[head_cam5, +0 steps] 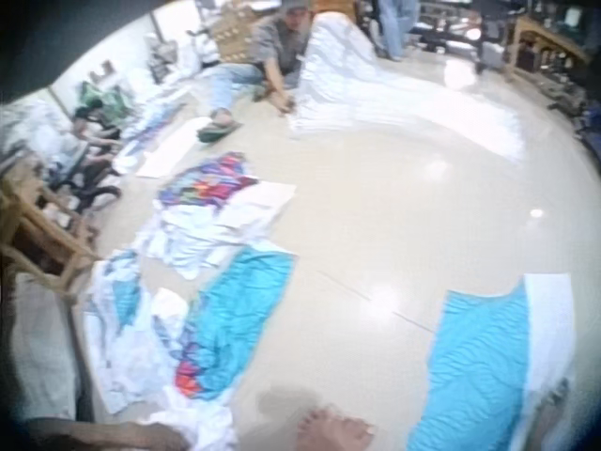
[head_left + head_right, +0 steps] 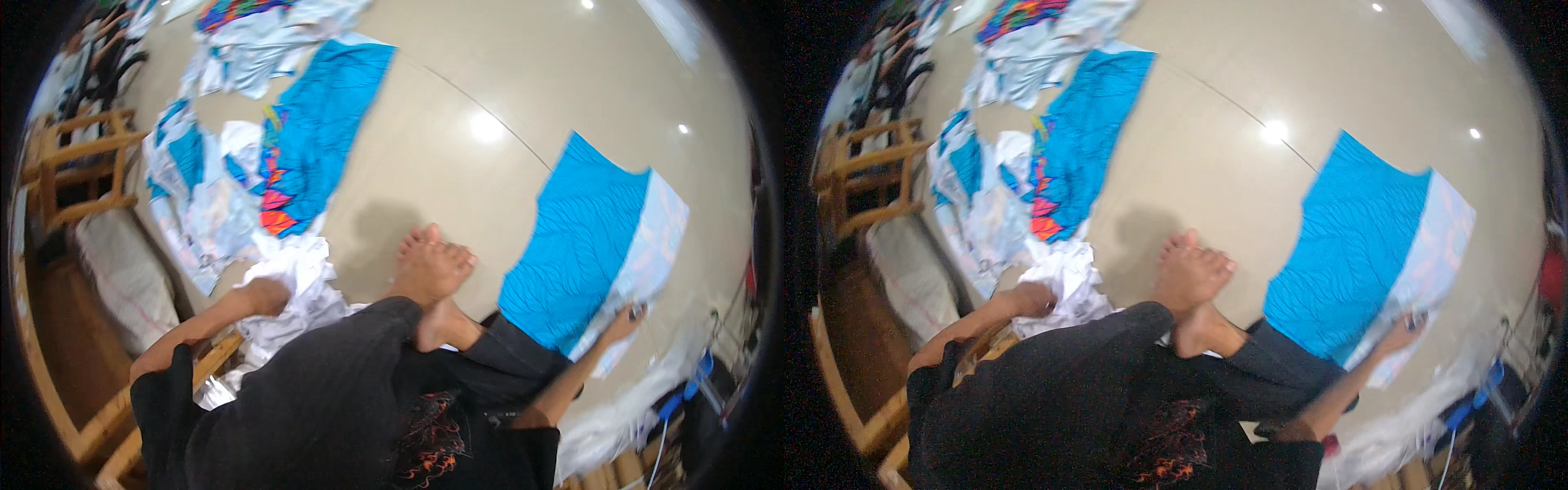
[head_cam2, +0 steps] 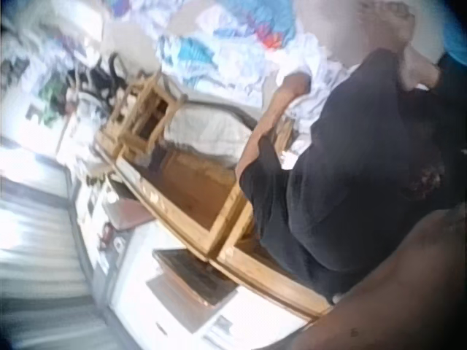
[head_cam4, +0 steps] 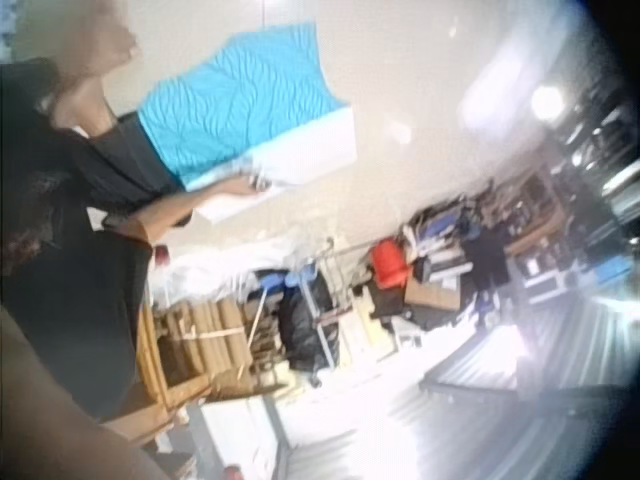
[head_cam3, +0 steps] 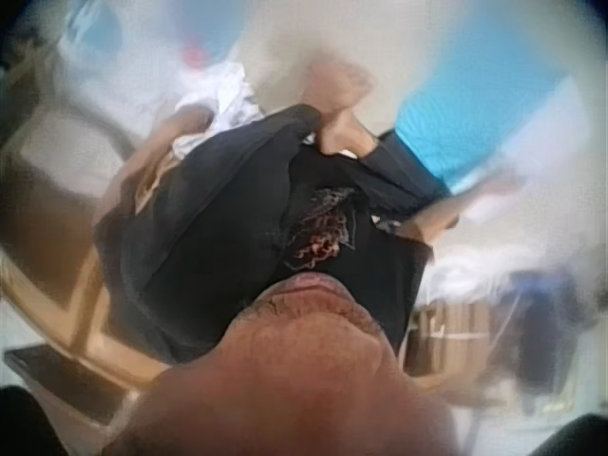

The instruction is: The person sits on the floor and uses shears to cut a large piece of patterned fabric. They repeatedly fold the fabric, align the edges, and trim the material into rectangular sections, placing the cut pieces aside.

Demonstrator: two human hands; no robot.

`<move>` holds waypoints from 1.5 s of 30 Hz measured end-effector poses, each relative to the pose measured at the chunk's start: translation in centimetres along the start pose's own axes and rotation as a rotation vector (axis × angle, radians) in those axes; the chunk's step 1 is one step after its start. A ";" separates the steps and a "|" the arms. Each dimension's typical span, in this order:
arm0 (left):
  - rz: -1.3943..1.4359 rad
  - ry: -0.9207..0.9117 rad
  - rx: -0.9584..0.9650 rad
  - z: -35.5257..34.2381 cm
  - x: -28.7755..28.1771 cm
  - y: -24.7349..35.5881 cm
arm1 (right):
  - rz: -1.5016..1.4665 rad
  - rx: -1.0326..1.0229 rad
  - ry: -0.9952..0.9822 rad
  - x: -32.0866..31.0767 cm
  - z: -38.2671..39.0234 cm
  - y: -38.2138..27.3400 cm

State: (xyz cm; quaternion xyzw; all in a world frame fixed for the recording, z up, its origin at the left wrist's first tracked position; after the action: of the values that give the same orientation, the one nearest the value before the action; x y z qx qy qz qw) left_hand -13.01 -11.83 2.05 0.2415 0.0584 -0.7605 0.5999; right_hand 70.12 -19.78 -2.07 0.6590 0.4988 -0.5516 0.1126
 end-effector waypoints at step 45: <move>0.551 0.917 -0.450 -14.1 -21.2 -19.8 | 0.132 -0.032 -0.619 1.9 11.8 -16.8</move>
State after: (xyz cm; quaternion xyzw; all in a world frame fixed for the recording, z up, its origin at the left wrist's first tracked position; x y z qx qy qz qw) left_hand -24.02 17.65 -5.05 0.4189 0.4076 -0.3631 0.7257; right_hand 49.56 -18.94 -1.25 0.4889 0.4055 -0.7096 0.3050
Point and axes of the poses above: each hand's wrist, its own z-axis away from the middle knuckle, its own x-axis out of the palm, y = z × x, the point moved 8 cm from there along -z, towards the middle knuckle, and after that the axes turned 12 degrees about -x, right-handed, at the moved point
